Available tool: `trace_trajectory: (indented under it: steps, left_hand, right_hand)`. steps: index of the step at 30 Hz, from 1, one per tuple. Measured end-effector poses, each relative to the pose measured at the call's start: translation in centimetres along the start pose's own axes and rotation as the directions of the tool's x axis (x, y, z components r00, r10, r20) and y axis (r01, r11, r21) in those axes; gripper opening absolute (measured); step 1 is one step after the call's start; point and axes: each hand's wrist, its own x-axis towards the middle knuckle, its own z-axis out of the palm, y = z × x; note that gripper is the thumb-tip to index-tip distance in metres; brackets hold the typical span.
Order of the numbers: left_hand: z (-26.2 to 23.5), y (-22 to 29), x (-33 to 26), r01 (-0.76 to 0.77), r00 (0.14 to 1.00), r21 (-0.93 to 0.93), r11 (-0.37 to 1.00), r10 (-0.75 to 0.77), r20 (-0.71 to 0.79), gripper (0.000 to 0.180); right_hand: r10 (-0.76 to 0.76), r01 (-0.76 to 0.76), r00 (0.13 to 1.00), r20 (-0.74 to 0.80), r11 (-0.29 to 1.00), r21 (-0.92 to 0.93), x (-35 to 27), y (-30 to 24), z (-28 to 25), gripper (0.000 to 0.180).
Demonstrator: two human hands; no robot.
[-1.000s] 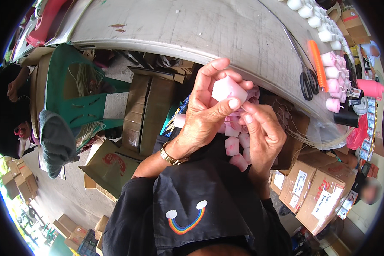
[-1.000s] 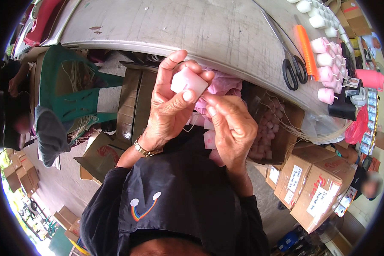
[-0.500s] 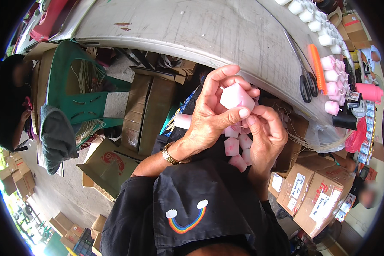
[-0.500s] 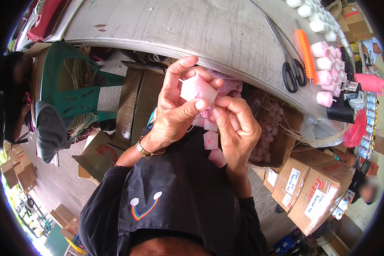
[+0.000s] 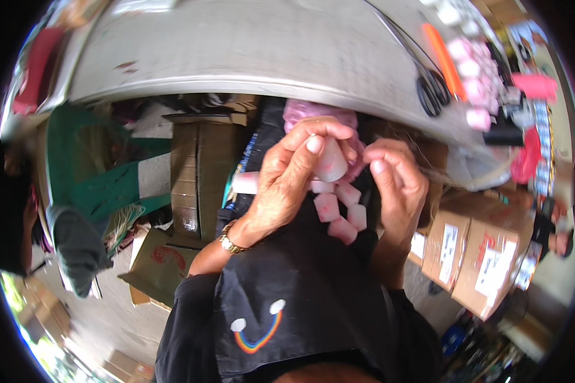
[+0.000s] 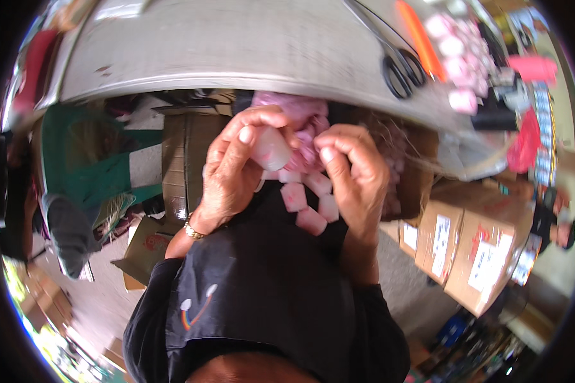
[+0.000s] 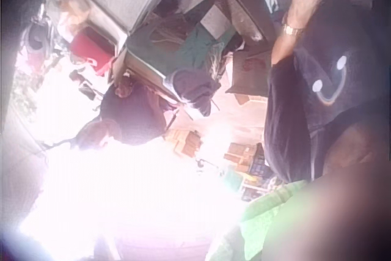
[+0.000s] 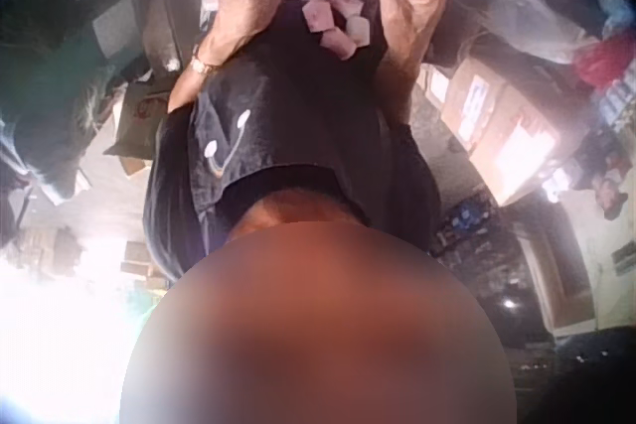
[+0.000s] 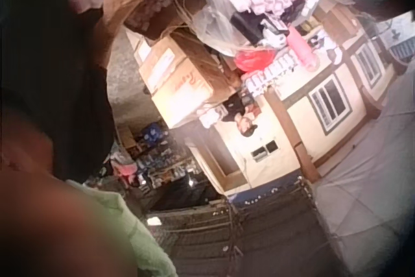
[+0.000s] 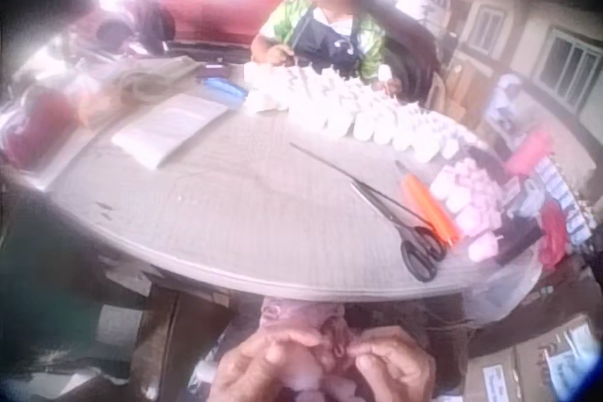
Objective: The person inserts wicks into small pink cylindrical objects and wraps pink fabric around them, then threads the wicks through a series of white cylindrical objects to form a garland. The person places the assembled garland on the table.
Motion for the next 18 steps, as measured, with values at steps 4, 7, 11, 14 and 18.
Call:
trace_trajectory:
  steps: [4, 7, 11, 14, 18]
  left_hand:
    - [1.6, -0.5, 0.1, 0.089, 0.968, 0.431, 0.898, -0.179, 0.174, 0.037]
    - [3.3, 0.6, 0.4, -0.143, 0.861, 0.496, 0.857, -0.14, 0.49, 0.025]
    - [6.1, 3.5, 1.4, -0.07, 0.79, 0.031, 0.997, 0.037, 0.612, 0.011]
    - [7.5, 5.9, 2.0, 0.215, 0.642, -0.142, 0.966, -0.03, 0.766, 0.016]
    - [9.2, 5.6, 1.9, 0.419, 0.555, -0.443, 0.793, 0.163, 0.816, 0.021]
  right_hand:
    - [0.186, -0.263, 0.937, -0.294, 0.933, -0.248, -2.4, 3.0, -7.5, 0.011]
    - [0.274, -0.413, 0.838, -0.472, 0.884, -0.22, -4.8, 9.1, -12.9, 0.017]
    - [0.37, -0.552, 0.806, -0.462, 0.752, -0.36, -7.5, 22.6, -17.1, 0.02]
    - [0.463, -0.55, 0.832, -0.306, 0.615, -0.565, -10.9, 33.2, -16.7, 0.025]
    - [0.461, -0.434, 0.87, -0.172, 0.554, -0.711, -15.0, 44.5, -12.4, 0.032]
